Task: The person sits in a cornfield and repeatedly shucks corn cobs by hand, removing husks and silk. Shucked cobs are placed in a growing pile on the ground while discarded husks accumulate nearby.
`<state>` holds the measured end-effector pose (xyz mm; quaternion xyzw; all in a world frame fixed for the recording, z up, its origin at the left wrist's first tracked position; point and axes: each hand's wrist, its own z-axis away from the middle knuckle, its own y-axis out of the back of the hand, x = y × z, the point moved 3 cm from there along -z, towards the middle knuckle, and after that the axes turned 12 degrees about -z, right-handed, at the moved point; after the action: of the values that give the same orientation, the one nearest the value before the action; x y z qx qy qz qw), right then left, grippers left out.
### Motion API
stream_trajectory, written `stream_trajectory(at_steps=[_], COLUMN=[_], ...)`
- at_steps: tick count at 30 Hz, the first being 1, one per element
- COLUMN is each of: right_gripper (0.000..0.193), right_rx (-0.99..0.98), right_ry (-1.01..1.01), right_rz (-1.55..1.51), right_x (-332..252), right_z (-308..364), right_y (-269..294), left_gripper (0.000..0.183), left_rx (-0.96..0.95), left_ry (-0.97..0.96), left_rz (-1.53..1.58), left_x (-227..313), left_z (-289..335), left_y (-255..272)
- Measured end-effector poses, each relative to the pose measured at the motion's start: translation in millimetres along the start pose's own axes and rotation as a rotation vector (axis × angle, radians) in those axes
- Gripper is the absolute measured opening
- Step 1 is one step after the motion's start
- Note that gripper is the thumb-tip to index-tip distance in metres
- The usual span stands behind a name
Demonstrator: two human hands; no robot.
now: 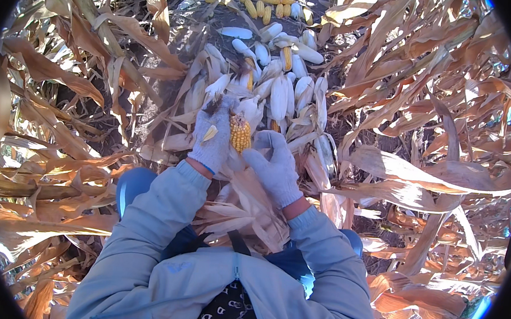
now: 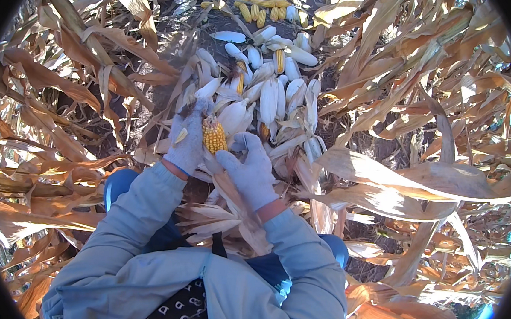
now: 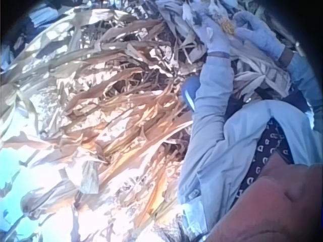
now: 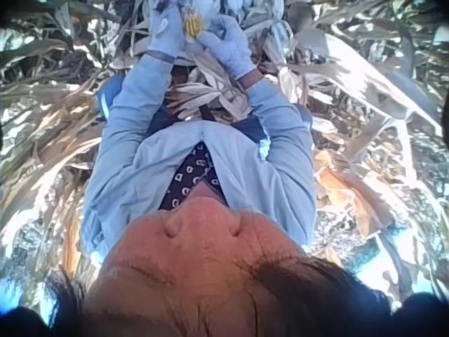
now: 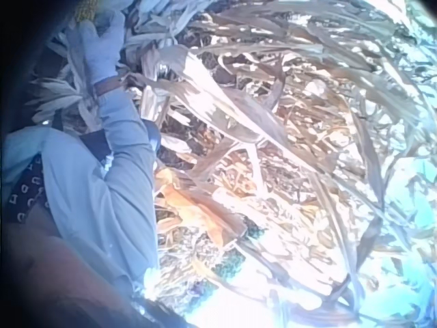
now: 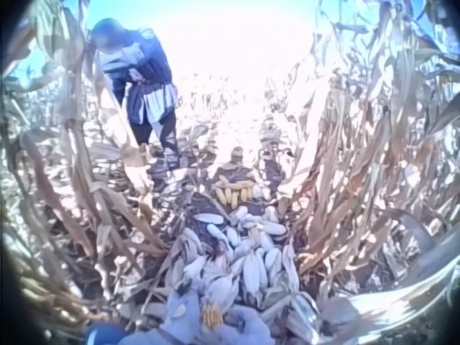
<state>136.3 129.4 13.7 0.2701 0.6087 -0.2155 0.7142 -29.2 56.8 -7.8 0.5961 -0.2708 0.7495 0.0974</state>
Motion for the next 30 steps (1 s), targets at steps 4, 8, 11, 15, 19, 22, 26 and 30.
stream_trajectory(at_steps=[4, 8, 11, 15, 19, 22, 26, 30], right_gripper=[0.062, 0.061, 0.060, 0.056, 0.054, 0.054, 0.055, 0.052], right_rx=[0.098, 0.098, 0.089, 0.140, 0.189, 0.142, 0.133, 0.223], right_ry=[0.142, 0.005, 0.117, 0.131, 0.236, 0.151, 0.244, 0.111], right_rz=[0.026, 0.025, -0.109, -0.238, -0.134, 0.025, -0.043, -0.712], right_x=[0, -8, 5, 14, 16, 0, 9, 26], right_z=[7, 11, 7, -2, -5, 3, -4, -31], right_y=[-7, -7, 1, 5, 6, -2, 7, 26], left_gripper=[0.022, 0.017, 0.016, 0.016, 0.015, 0.015, 0.016, 0.018], left_rx=[0.064, 0.075, 0.083, 0.089, 0.120, 0.050, -0.001, -0.020], left_ry=[0.044, 0.034, 0.126, 0.129, 0.103, -0.080, 0.006, 0.061], left_rz=[-0.079, -0.085, -0.030, 0.091, 0.096, 0.007, 0.183, 0.277], left_x=[-2, -9, 5, 9, 16, 16, 27, 23], left_z=[22, 31, 38, 41, 46, 45, 53, 51], left_y=[-22, -22, -34, -36, -39, -35, -47, -38])
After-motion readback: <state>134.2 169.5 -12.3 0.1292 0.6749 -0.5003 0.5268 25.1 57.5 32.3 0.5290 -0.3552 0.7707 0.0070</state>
